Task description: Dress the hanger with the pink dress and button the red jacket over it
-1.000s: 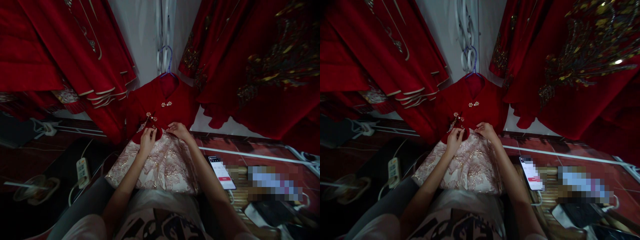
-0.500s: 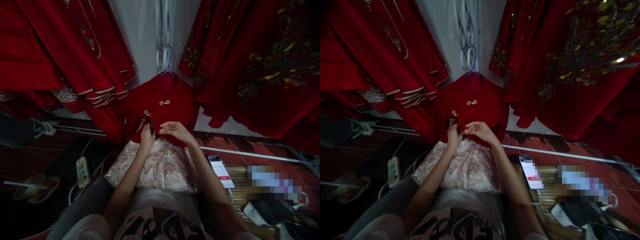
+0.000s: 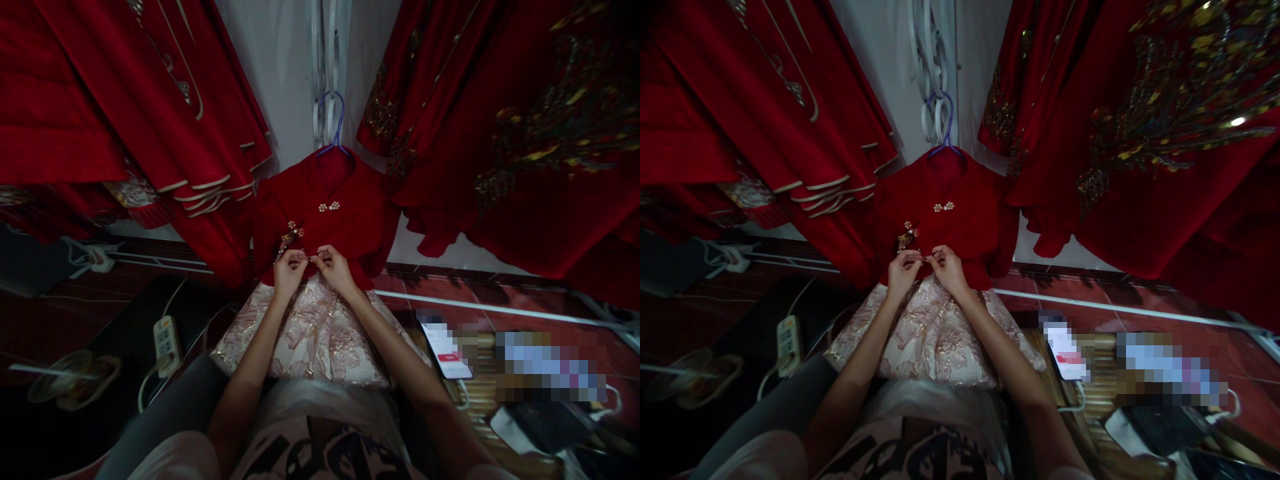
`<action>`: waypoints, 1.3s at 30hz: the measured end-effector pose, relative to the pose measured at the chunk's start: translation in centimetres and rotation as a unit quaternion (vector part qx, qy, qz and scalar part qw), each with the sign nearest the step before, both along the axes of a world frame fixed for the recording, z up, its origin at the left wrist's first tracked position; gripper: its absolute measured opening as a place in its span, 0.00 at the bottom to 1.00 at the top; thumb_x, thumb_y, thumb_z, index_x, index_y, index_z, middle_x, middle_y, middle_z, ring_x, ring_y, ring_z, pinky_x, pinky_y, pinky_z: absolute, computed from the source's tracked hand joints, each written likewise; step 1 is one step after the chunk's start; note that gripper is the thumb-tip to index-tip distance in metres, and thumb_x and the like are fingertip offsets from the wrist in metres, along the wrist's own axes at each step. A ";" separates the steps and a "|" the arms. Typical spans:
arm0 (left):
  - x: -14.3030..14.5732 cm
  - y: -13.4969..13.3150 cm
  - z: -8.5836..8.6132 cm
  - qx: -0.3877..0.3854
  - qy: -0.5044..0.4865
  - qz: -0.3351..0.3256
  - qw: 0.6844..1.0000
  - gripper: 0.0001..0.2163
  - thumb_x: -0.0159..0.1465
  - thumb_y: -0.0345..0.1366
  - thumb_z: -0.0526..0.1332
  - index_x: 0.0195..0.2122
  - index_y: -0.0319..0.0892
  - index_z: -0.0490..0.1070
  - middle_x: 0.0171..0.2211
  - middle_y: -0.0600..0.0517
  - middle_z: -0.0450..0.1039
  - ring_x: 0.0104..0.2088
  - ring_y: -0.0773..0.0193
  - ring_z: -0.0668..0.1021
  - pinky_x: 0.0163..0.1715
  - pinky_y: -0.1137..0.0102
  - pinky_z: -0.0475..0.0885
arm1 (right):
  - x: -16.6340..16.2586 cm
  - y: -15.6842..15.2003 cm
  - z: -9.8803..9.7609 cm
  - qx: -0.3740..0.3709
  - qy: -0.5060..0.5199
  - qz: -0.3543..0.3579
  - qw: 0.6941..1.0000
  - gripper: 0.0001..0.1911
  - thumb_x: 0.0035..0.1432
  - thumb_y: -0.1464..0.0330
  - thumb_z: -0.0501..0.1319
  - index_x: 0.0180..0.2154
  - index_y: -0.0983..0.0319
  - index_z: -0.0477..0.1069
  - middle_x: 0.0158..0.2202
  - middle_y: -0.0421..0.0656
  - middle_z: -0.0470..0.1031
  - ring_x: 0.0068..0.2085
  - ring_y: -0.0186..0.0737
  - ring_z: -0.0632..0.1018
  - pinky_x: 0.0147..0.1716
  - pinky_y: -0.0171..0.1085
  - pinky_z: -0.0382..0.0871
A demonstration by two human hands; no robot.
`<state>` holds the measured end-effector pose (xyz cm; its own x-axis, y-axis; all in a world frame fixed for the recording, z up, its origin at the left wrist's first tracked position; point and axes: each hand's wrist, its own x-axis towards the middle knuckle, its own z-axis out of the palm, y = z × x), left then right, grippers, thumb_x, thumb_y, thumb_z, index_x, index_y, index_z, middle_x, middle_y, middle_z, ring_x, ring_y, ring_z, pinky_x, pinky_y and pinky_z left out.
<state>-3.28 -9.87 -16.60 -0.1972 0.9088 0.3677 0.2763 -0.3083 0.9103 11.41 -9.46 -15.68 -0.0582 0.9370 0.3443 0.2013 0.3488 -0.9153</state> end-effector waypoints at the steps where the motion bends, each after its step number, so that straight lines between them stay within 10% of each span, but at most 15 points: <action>1: -0.1 0.2 -0.1 -0.009 -0.008 -0.014 1.000 0.08 0.54 0.34 0.62 0.35 0.40 0.71 0.32 0.50 0.76 0.33 0.67 0.78 0.34 0.71 0.74 | -0.1 -0.1 0.0 0.006 -0.003 -0.005 1.000 0.09 0.55 0.65 0.61 0.37 0.61 0.67 0.34 0.42 0.73 0.34 0.35 0.76 0.35 0.33 0.72; 39: -0.9 2.7 1.1 -0.083 -0.138 -0.089 0.983 0.06 0.46 0.33 0.67 0.25 0.37 0.73 0.22 0.52 0.75 0.22 0.70 0.76 0.28 0.73 0.74 | -1.2 0.8 0.8 0.099 -0.078 -0.064 0.990 0.05 0.60 0.68 0.57 0.39 0.62 0.68 0.37 0.46 0.72 0.36 0.37 0.75 0.37 0.36 0.73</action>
